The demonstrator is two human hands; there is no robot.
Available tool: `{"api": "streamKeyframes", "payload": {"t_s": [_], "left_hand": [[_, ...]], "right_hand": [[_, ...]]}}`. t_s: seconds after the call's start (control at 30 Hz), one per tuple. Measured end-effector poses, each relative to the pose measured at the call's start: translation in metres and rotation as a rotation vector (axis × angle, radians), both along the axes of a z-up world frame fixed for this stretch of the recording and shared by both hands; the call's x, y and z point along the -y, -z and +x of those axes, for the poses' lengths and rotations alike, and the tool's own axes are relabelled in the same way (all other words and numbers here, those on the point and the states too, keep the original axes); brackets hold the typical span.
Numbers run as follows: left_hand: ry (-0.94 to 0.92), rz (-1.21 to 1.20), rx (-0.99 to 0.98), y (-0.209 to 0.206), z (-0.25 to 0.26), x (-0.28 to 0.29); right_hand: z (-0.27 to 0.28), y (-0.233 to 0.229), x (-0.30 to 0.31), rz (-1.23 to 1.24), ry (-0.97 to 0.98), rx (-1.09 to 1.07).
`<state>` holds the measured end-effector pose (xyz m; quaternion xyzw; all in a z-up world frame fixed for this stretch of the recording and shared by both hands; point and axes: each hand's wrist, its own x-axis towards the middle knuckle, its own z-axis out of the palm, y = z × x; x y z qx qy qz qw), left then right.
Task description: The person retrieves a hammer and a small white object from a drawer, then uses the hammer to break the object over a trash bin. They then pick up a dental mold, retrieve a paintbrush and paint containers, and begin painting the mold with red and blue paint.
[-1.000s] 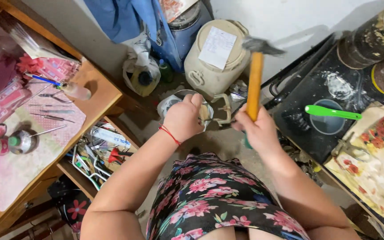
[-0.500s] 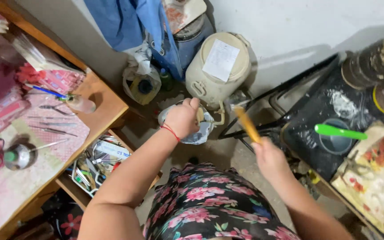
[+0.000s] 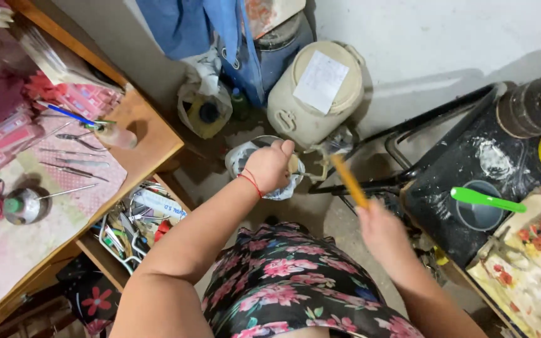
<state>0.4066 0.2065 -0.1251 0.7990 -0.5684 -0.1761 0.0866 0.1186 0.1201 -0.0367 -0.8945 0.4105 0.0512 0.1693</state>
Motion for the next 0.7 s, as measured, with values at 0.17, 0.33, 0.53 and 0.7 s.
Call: {"api": "streamKeyframes", "payload": {"t_s": [0.17,0.33,0.53,0.7], "left_hand": [[0.013,0.036,-0.019,0.007,0.000,0.005],[0.036,0.081,-0.126,0.002,0.005,0.013],[0.014,0.011,-0.023,0.006,0.007,0.009],[0.075,-0.100,0.162,0.008,-0.005,0.014]], "right_hand": [[-0.069,0.121,0.067,-0.264,0.194,0.382],[-0.032,0.046,0.050,0.015,-0.022,0.036],[-0.035,-0.003,0.039,-0.033,0.093,0.500],[-0.036,0.026,0.038,0.118,0.006,0.026]]}}
